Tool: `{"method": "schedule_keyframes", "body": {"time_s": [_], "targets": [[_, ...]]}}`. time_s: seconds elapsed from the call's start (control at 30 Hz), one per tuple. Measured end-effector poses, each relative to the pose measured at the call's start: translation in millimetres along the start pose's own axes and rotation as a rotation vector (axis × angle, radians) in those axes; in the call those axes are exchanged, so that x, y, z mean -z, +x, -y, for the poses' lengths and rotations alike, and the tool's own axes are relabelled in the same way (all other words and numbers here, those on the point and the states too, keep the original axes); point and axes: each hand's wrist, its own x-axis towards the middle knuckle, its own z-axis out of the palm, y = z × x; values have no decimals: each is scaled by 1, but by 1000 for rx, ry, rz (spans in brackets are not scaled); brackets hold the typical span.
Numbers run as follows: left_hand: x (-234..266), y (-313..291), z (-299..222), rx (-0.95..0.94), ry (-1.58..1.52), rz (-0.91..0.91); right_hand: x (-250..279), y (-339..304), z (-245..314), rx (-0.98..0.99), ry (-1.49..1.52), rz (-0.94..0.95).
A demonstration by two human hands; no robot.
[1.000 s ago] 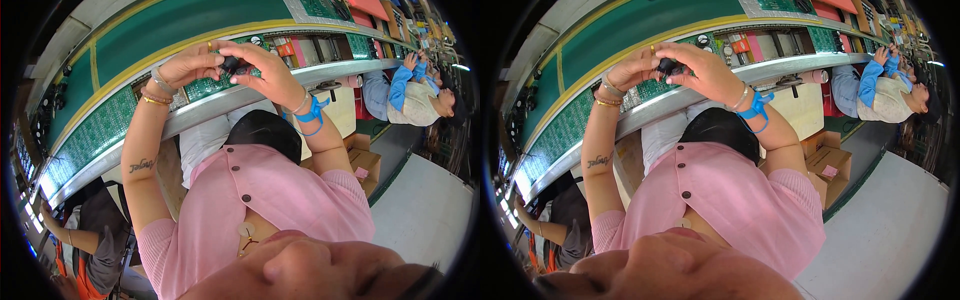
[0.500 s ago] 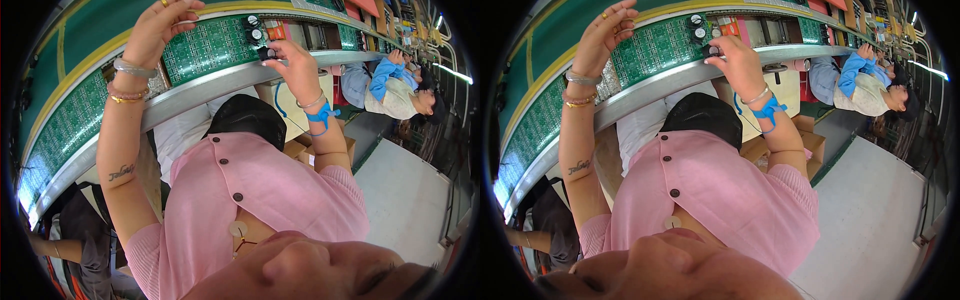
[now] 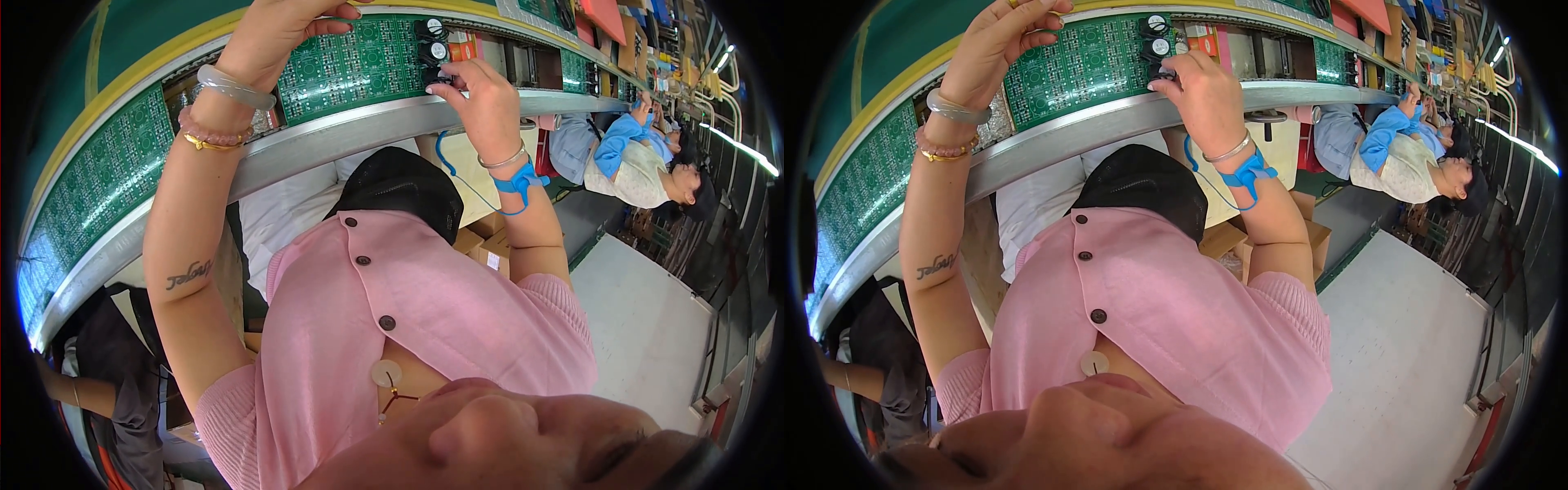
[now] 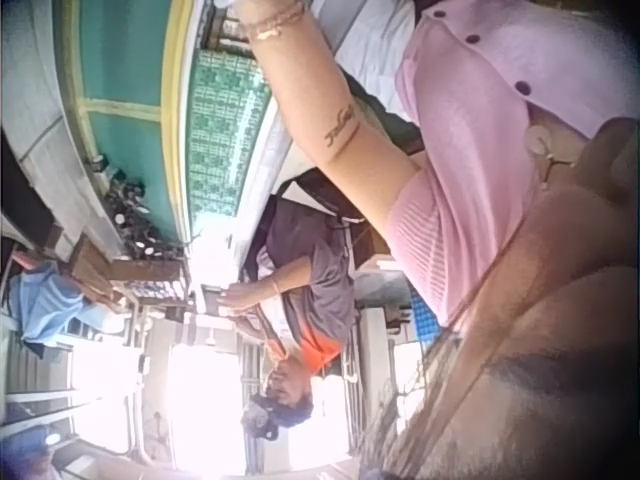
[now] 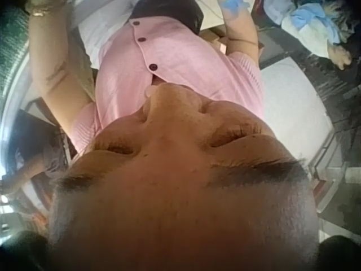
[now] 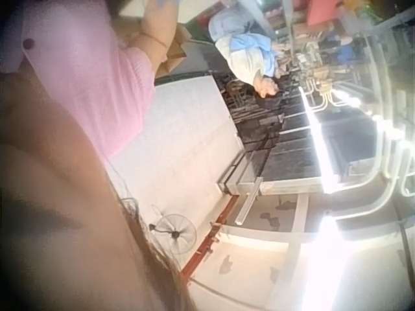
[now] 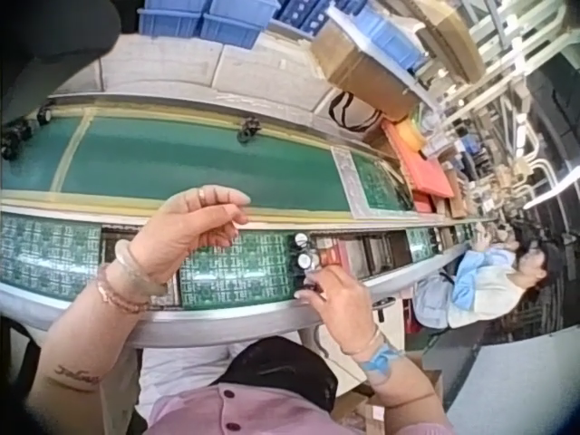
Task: The person assembles electronic components and small fans onto circuit boards by hand, then arranges the completed circuit boards on a conveyor belt.
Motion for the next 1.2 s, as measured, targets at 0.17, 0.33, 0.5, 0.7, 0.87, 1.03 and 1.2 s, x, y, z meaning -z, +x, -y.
{"method": "schedule_keyframes", "body": {"time_s": [0.17, 0.33, 0.5, 0.7, 0.87, 1.03, 1.2], "targets": [[3, 4, 2, 6, 5, 29, -5, 0, -1, 12, -30, -33], [-1, 4, 1, -11, 51, 14, -12, -4, -1, 101, -120, -121], [16, 11, 13, -16, 25, 24, -9, -13, -4, 172, -62, -165], [21, 16, 14, -18, 79, -56, -6, -2, -3, 216, -178, -230], [23, 16, 1, -125, 162, -151, -19, -7, -3, 190, -175, -228], [68, 39, 2, -457, -9, 202, -34, -2, 73, 569, 178, -173], [58, -39, -40, -463, 1124, -432, -85, 6, 100, 592, 250, -9]]}}
